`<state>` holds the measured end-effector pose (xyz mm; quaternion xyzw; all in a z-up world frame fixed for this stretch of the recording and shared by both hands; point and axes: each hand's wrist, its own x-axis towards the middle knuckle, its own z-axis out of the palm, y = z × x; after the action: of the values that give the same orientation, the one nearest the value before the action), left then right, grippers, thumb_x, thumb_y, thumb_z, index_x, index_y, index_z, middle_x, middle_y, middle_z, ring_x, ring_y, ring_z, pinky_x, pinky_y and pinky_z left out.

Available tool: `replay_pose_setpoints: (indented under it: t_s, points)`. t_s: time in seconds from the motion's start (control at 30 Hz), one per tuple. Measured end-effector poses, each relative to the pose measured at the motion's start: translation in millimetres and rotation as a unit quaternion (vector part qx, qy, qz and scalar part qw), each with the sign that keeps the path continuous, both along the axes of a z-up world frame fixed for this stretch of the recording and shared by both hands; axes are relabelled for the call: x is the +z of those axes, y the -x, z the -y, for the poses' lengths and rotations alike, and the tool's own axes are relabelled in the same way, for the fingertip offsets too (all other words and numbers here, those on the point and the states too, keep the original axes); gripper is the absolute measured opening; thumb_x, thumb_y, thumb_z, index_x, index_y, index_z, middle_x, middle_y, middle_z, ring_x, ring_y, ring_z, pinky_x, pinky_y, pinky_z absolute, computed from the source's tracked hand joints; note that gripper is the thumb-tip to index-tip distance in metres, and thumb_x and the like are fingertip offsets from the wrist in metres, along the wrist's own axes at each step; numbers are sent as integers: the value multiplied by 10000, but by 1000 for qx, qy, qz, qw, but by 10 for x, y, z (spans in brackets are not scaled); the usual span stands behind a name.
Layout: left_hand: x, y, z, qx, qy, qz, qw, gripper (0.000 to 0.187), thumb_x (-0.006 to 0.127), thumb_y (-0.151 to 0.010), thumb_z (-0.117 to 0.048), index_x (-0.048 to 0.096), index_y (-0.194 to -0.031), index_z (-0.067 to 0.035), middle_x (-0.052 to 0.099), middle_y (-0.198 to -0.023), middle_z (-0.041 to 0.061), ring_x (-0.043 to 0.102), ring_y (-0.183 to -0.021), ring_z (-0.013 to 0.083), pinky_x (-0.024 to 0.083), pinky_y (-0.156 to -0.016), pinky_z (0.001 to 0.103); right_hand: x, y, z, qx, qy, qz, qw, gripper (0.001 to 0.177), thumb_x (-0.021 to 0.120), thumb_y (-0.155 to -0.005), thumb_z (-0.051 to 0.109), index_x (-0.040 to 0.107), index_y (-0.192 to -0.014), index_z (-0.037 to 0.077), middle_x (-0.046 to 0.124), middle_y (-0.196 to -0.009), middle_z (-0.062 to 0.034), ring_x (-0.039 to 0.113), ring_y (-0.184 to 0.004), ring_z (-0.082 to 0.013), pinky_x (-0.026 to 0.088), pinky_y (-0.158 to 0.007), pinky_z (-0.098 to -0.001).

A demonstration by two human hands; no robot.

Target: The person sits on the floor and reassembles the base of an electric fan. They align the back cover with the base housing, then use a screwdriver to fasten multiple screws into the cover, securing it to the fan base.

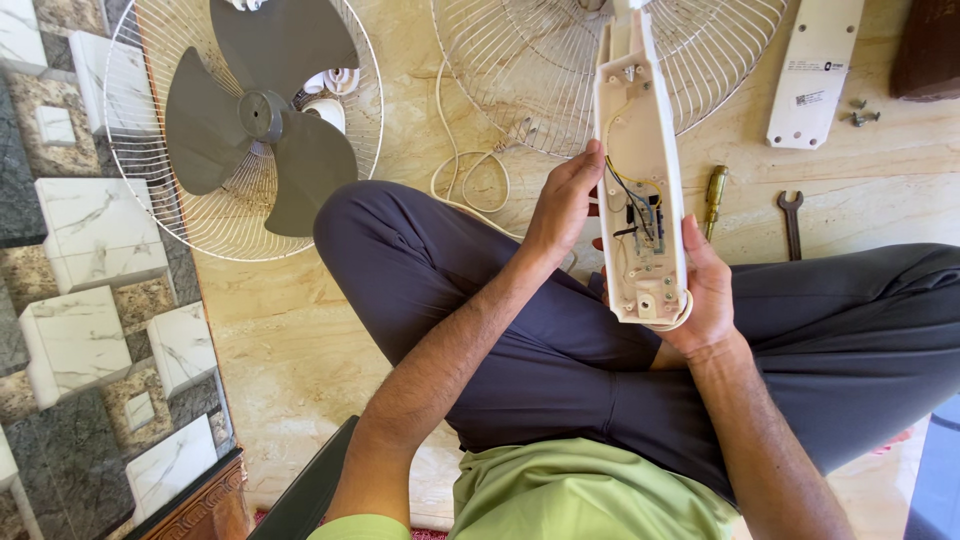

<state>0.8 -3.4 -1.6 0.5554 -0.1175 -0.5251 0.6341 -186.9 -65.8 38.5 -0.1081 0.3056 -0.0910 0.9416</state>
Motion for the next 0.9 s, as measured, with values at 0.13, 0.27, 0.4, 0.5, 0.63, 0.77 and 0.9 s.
replay_pose_setpoints:
  t_s: [0.13,0.27,0.4,0.5,0.63,0.77,0.9]
  points:
    - [55,-73,89,-15,-41,13,999,643,413,-1056,-551,643,-1267,11,718,-1154,123,691,-1068,173,547,-937,338,12,-8,4,-4,10,15,1000,735,483,-1060,590,461,-1574,65,618,-1371,-281,698,-1068,-375,602,-860,-516]
    - [36,-264,321,-46,-108,64,991,617,411,-1050,-517,647,-1226,25,727,-1141,153,698,-1105,214,497,-1028,365,15,-15,3,-1,31,0,1000,710,444,-1053,586,470,-1540,70,639,-1333,-247,701,-1052,-367,607,-852,-525]
    - [15,-315,398,-40,-104,115,987,508,436,-1047,-376,689,-1170,47,745,-1046,181,709,-993,232,519,-959,375,-2,-8,-5,-2,43,-13,999,708,430,-1069,576,481,-1507,22,654,-1279,-221,706,-1033,-373,614,-849,-535]
    - [41,-286,391,1,-56,75,996,438,469,-1024,-313,696,-1134,45,742,-982,147,698,-930,196,524,-919,360,-30,1,-4,-6,46,-11,999,700,435,-1082,557,484,-1500,-2,659,-1266,-229,710,-1025,-372,615,-840,-533]
    - [105,-332,343,17,-99,18,995,387,492,-984,-284,706,-1015,36,700,-790,99,659,-688,184,546,-670,380,-37,-10,-19,-9,51,-27,998,664,426,-1078,530,472,-1505,24,659,-1280,-198,712,-1051,-342,619,-844,-524]
    - [93,-389,319,20,-65,70,995,320,530,-947,-235,690,-828,15,636,-701,39,583,-625,109,498,-627,281,-20,-24,-16,-9,49,-6,999,657,415,-1091,525,477,-1497,12,666,-1261,-210,714,-1030,-357,624,-839,-526]
    - [24,-345,305,31,-51,103,993,285,561,-937,-206,655,-749,-13,534,-663,-6,443,-601,82,389,-586,261,-15,-22,-11,-11,55,-17,998,657,408,-1089,527,473,-1501,19,662,-1271,-212,712,-1041,-357,618,-838,-518]
